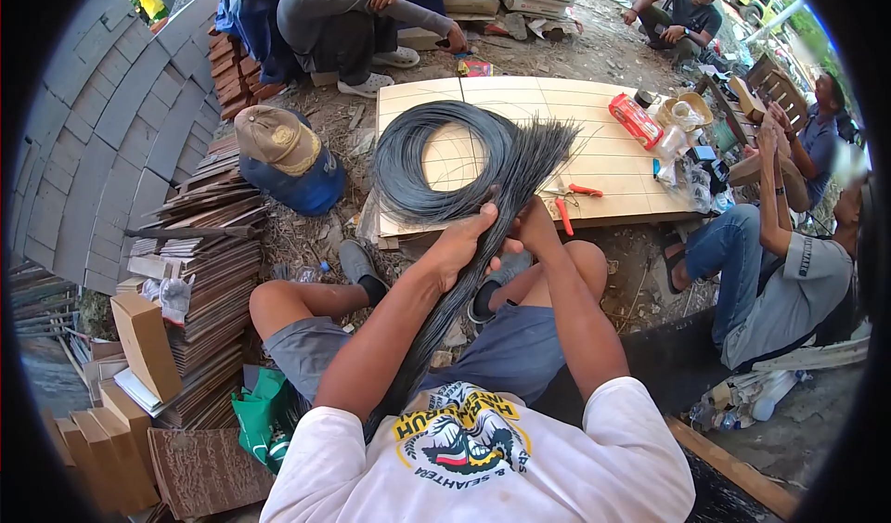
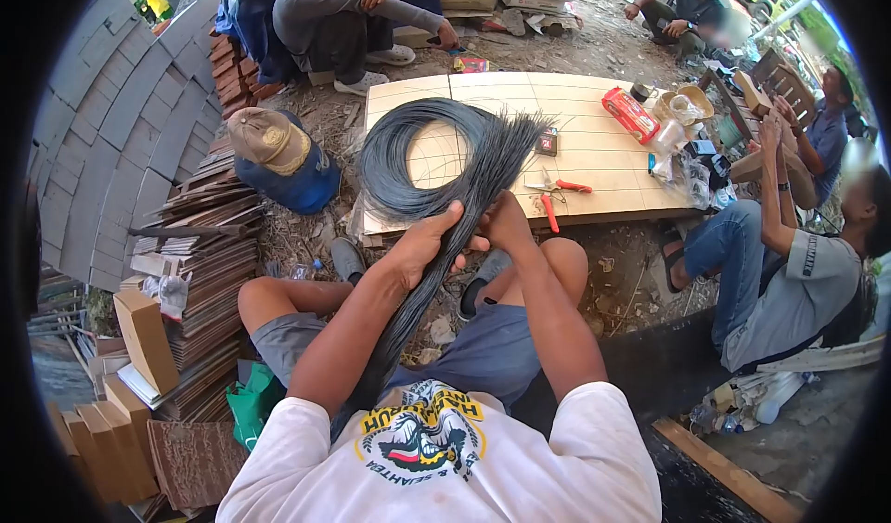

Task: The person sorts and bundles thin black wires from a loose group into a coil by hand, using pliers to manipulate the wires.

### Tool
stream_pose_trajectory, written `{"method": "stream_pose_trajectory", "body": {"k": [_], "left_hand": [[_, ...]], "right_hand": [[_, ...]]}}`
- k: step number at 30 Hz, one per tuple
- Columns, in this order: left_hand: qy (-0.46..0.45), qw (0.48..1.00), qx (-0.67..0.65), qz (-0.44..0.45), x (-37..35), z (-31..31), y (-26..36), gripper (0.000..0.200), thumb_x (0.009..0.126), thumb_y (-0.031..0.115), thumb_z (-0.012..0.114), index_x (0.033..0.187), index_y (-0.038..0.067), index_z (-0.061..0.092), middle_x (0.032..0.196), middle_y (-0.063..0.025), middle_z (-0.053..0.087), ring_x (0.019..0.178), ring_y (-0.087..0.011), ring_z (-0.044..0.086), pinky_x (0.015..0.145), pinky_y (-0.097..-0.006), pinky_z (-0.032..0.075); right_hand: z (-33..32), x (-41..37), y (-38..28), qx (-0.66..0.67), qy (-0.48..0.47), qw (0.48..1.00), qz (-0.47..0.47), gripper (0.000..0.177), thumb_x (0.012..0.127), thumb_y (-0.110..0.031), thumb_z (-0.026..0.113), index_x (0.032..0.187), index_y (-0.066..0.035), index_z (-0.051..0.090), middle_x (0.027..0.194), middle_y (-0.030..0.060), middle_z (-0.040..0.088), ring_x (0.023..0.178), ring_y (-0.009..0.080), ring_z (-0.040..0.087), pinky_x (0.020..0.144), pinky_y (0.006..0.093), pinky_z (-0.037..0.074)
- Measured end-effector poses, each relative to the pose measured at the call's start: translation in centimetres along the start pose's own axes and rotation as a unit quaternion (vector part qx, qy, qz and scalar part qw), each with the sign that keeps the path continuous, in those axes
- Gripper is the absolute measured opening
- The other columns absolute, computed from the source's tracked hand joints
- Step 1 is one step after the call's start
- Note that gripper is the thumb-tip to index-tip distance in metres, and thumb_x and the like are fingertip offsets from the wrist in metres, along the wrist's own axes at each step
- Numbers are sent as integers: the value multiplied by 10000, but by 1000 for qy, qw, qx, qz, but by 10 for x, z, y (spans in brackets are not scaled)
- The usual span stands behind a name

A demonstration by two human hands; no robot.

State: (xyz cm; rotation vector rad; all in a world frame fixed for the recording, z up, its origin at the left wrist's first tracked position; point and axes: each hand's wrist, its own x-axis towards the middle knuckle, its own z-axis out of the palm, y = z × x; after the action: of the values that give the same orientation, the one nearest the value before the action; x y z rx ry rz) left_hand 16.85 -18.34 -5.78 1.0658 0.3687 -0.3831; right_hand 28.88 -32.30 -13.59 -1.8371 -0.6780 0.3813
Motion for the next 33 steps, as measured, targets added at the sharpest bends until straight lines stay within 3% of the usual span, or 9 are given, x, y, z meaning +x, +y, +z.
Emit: {"method": "stream_pose_trajectory", "body": {"k": [4,6,10,13,17,19,22,27,33], "left_hand": [[33,999,12,20,10,-1,-12,414,1024,477,460,1122,92,580,850,-76,723,513,-76,561,445,-218,448],[52,998,11,31,15,-3,-19,410,1026,468,462,1080,84,596,842,-69,719,508,-73,553,444,-218,439],[80,992,57,75,20,-7,-25,437,1036,459,439,969,70,626,793,-38,689,507,-70,548,449,-218,437],[107,987,77,93,17,-2,-24,423,1046,391,428,1007,31,646,790,-36,673,500,-86,552,446,-228,440],[99,985,91,112,27,-5,-35,394,1039,364,453,990,13,625,775,-45,682,476,-91,537,433,-237,430],[102,986,79,106,26,-4,-32,393,1037,375,457,994,21,621,768,-44,683,474,-91,534,430,-239,427],[112,988,66,88,23,-3,-29,397,1034,405,456,1019,42,615,770,-40,685,479,-90,532,433,-242,424],[63,990,-24,121,25,-24,-37,384,1062,345,399,1064,23,608,869,-74,685,546,-97,567,479,-254,463],[-10,988,-95,121,19,-30,-35,334,1057,270,426,1071,11,638,956,-76,686,728,-129,656,605,-272,527]], "right_hand": [[-3,-15,-4,-103,31,993,-54,239,851,-136,645,1036,5,697,891,140,724,801,232,692,719,330,524],[-20,-29,-26,-261,-35,958,110,235,862,-202,667,985,-5,706,869,136,721,817,240,701,724,337,528],[-45,-47,-91,-110,-132,966,195,226,880,-207,651,973,-9,712,863,140,719,823,281,701,750,361,528],[-21,-28,-142,-149,-62,982,-100,186,890,-151,616,961,-8,712,817,154,702,740,314,675,723,386,530],[17,41,-121,-436,-100,860,-246,159,809,-131,653,912,-31,721,779,152,696,728,337,676,684,411,541],[28,62,-135,-615,-303,726,-52,162,733,-156,684,860,-68,732,817,146,706,797,350,687,685,426,544],[26,86,-127,-592,-389,705,-24,174,671,-157,697,814,-63,730,829,163,705,815,357,690,683,448,543],[7,49,-113,-440,-232,856,-141,127,829,-164,644,876,-47,661,838,141,662,807,358,648,706,449,508],[11,-6,-91,-331,-1,898,-291,57,804,-37,672,857,-49,653,832,82,623,792,291,591,716,405,473]]}}
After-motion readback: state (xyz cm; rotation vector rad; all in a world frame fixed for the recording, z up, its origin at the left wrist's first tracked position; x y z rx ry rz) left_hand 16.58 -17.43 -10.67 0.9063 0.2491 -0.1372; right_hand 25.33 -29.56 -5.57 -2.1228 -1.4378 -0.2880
